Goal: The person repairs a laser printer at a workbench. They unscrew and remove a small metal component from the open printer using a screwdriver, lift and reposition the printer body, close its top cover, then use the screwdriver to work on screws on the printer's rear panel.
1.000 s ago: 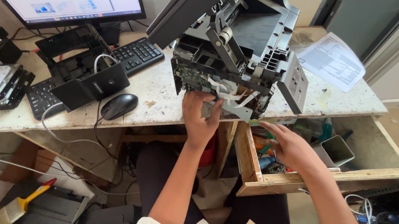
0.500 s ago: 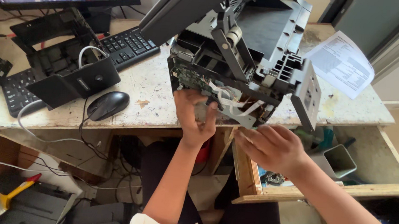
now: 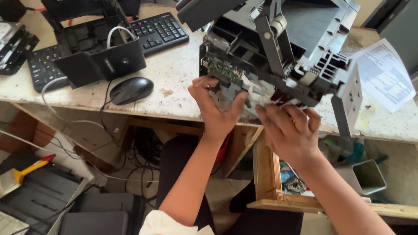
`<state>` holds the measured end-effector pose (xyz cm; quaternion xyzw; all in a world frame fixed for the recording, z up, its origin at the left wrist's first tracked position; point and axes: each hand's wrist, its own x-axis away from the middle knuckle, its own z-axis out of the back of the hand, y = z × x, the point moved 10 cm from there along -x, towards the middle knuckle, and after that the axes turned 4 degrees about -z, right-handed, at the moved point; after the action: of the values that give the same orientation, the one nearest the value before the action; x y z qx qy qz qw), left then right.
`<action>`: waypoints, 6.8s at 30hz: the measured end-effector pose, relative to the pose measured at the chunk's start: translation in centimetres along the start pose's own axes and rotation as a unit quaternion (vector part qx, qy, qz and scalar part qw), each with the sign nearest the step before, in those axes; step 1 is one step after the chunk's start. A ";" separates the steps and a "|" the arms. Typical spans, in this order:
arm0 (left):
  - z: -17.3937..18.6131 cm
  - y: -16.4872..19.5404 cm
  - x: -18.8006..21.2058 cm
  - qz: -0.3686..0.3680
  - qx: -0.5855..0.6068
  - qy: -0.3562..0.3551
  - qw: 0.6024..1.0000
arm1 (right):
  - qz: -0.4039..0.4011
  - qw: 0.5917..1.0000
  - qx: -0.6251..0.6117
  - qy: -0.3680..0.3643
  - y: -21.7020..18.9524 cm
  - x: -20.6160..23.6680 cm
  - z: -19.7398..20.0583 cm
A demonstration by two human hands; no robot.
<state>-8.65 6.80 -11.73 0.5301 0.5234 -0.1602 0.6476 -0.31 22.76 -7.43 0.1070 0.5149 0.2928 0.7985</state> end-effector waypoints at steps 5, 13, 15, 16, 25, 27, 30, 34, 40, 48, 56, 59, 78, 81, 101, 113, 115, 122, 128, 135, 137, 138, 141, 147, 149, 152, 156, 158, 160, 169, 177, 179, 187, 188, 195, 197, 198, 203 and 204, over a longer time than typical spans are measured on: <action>2.2 -4.5 -1.8 0.137 0.053 0.060 0.987 | 0.023 0.997 0.019 0.078 0.6 1.2 1.2; -3.0 -11.1 -2.5 0.432 0.318 -0.171 0.826 | -0.053 0.989 -0.094 0.103 5.3 3.8 0.0; -2.8 -11.8 -1.0 0.498 0.272 -0.169 0.806 | -0.075 0.986 -0.109 0.096 5.9 4.7 -0.8; -3.0 -11.0 -1.5 0.470 0.304 -0.172 0.811 | -0.085 0.986 -0.111 0.092 6.3 4.9 -1.2; -2.4 -7.7 -3.4 0.406 0.415 -0.128 0.804 | -0.097 0.985 -0.117 0.086 7.3 4.8 -2.2; -1.9 -8.0 -3.5 0.413 0.405 -0.100 0.809 | -0.102 0.983 -0.129 0.085 7.7 4.8 -2.0; -1.9 -7.1 -4.1 0.380 0.446 -0.112 0.803 | -0.103 0.983 -0.125 0.082 8.4 4.8 -1.8; -1.0 -7.1 -4.1 0.374 0.390 -0.118 0.833 | -0.148 0.981 -0.118 0.028 10.4 5.4 -2.9; -1.1 -5.7 -4.0 0.380 0.378 -0.167 0.828 | -0.159 0.983 -0.087 0.018 11.4 6.7 -3.7; 0.0 -7.5 -4.8 0.326 0.219 -0.157 0.906 | -0.160 0.977 -0.143 0.008 11.8 5.2 -3.3; 5.4 -3.9 -5.6 0.154 0.124 -0.015 0.980 | -0.254 0.953 -0.157 -0.061 12.6 5.6 -4.2; 12.4 -0.4 -7.1 -0.043 -0.118 0.122 0.985 | -0.234 0.961 -0.139 -0.035 13.2 6.9 -5.4; 28.2 -10.1 -15.6 0.157 0.045 0.082 0.983 | 0.047 0.975 -0.191 0.105 2.7 2.6 0.5; 28.5 -11.0 -15.0 0.184 0.166 0.155 0.956 | 0.108 0.977 -0.153 0.102 -0.1 1.8 1.6; 23.4 -7.4 -9.6 0.076 0.037 0.085 0.993 | 0.123 0.960 -0.247 -0.038 -9.0 -4.4 0.4; 20.9 -2.2 -6.6 0.043 -0.094 0.009 0.995 | -0.044 0.974 -0.200 -0.094 -15.0 -14.6 -6.7; 21.1 0.1 -6.2 -0.028 -0.089 -0.022 0.995 | -0.031 0.978 -0.198 -0.063 -15.3 -14.9 -6.5; 24.1 4.1 -3.7 -0.145 -0.191 -0.080 0.967 | 0.027 0.972 -0.226 0.049 -15.9 -13.9 -3.5; 29.8 1.9 -1.8 -0.068 -0.232 0.067 0.968 | 0.062 0.956 -0.281 0.056 -14.9 -13.2 -0.7; 28.6 -8.8 6.7 0.337 0.097 0.075 0.934 | 0.039 0.961 -0.271 0.044 -13.3 -9.5 1.9; 29.7 -8.4 7.3 0.347 0.077 0.094 0.930 | 0.054 0.957 -0.285 0.021 -13.7 -8.9 1.7; 30.8 -7.3 6.1 0.305 0.075 0.109 0.943 | 0.056 0.954 -0.293 0.018 -13.8 -8.7 1.7; 35.2 -4.3 3.6 0.285 0.115 0.212 0.928 | 0.032 0.947 -0.320 0.007 -13.4 -8.5 1.3; 42.2 -0.4 -4.5 0.239 0.090 0.354 0.900 | 0.023 0.914 -0.401 0.060 -11.2 -8.2 2.0; 42.5 0.3 -10.1 0.151 0.015 0.344 0.927 | 0.014 0.908 -0.416 0.053 -10.7 -8.2 2.0; 38.3 6.4 -19.1 -0.226 -0.323 0.254 0.883 | 0.012 0.919 -0.384 0.089 -10.7 -8.0 3.3; 29.8 -0.8 -27.5 -0.001 -0.561 -0.089 0.823 | 0.035 0.914 -0.388 0.114 -11.2 -7.8 5.0; 27.6 -1.2 -28.0 -0.002 -0.515 -0.118 0.849 | 0.032 0.905 -0.406 0.126 -10.5 -7.8 5.4; 27.1 -2.0 -26.5 0.041 -0.352 -0.110 0.929 | 0.023 0.901 -0.414 0.128 -9.6 -7.7 5.6; 21.2 0.6 -12.5 0.204 0.299 -0.198 0.911 | -0.065 0.905 -0.407 0.100 -3.2 -0.8 5.7; 12.1 2.5 1.4 0.181 0.411 -0.184 0.874 | -0.287 0.866 -0.408 -0.046 4.6 7.5 1.6; 10.6 1.4 3.0 0.200 0.365 -0.190 0.889 | -0.282 0.843 -0.457 -0.038 5.2 8.4 2.3; 5.5 -3.4 -1.1 0.204 0.369 -0.221 0.879 | -0.313 0.806 -0.502 -0.006 5.0 9.7 1.5; 4.7 -4.3 -0.9 0.233 0.365 -0.224 0.873 | -0.322 0.791 -0.520 -0.001 5.1 9.8 1.3; 2.6 -7.7 2.1 0.295 0.365 -0.226 0.854 | -0.390 0.720 -0.574 0.021 6.5 11.0 1.1; 2.5 -8.1 2.9 0.305 0.368 -0.207 0.854 | -0.402 0.709 -0.580 0.017 6.8 11.2 0.9; 2.4 -8.1 3.2 0.309 0.374 -0.197 0.852 | -0.407 0.703 -0.582 0.017 6.9 11.2 0.7; 2.2 -6.0 3.0 0.307 0.321 -0.179 0.878 | -0.445 0.670 -0.593 0.024 8.2 12.3 -0.6; 2.3 -5.0 2.8 0.291 0.317 -0.178 0.885 | -0.449 0.660 -0.602 0.024 8.3 12.5 -0.8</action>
<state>-10.14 3.86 -16.89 0.7981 0.1431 -0.2130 0.5451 -0.24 36.58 -13.39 -0.6483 0.2303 0.1474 0.7105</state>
